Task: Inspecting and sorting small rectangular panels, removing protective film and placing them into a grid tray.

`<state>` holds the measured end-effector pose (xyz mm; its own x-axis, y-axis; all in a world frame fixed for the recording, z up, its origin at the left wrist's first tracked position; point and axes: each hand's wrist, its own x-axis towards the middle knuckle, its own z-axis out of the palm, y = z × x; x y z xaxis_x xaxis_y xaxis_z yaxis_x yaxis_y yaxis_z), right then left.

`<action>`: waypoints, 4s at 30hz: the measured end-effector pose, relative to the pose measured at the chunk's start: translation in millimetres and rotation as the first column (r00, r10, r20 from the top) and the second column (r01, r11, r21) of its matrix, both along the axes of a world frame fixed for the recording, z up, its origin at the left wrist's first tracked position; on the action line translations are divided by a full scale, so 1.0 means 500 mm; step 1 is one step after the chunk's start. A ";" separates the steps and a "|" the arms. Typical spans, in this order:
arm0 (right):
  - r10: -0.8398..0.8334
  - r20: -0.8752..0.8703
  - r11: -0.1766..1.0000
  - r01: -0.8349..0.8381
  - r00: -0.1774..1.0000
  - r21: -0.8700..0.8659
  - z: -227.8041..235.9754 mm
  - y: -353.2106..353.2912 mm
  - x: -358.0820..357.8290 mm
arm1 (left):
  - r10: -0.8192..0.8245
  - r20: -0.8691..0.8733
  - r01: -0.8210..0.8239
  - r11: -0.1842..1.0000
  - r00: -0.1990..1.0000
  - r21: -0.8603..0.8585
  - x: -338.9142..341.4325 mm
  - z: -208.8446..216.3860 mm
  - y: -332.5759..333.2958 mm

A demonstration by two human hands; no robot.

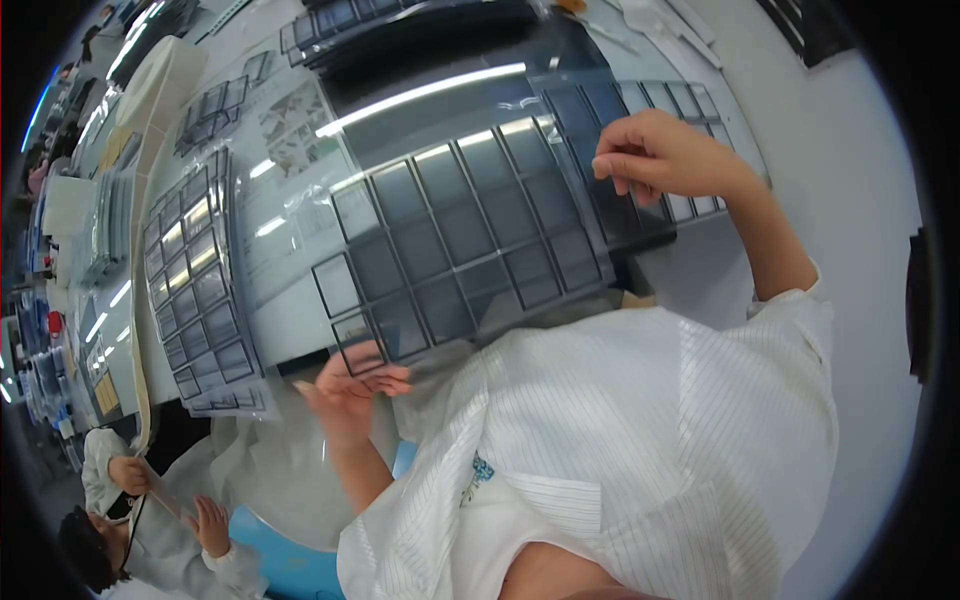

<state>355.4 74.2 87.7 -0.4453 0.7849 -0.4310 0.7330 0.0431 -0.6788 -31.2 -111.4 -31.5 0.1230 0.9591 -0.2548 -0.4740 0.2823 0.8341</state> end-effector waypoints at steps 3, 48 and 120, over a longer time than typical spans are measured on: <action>0.017 0.005 0.999 -0.016 1.000 -0.030 -0.001 -0.012 0.011 | 0.008 -0.046 -0.018 0.979 0.999 -0.205 -0.023 0.038 0.019; -0.217 -0.450 0.964 0.118 0.866 -0.238 -0.117 0.106 -0.051 | 0.489 -0.864 0.523 0.709 0.120 0.473 0.148 0.209 0.264; 0.449 0.119 0.833 -0.463 0.885 0.301 0.068 0.130 -0.156 | -0.163 -0.684 0.514 0.785 0.711 0.347 0.270 0.054 0.494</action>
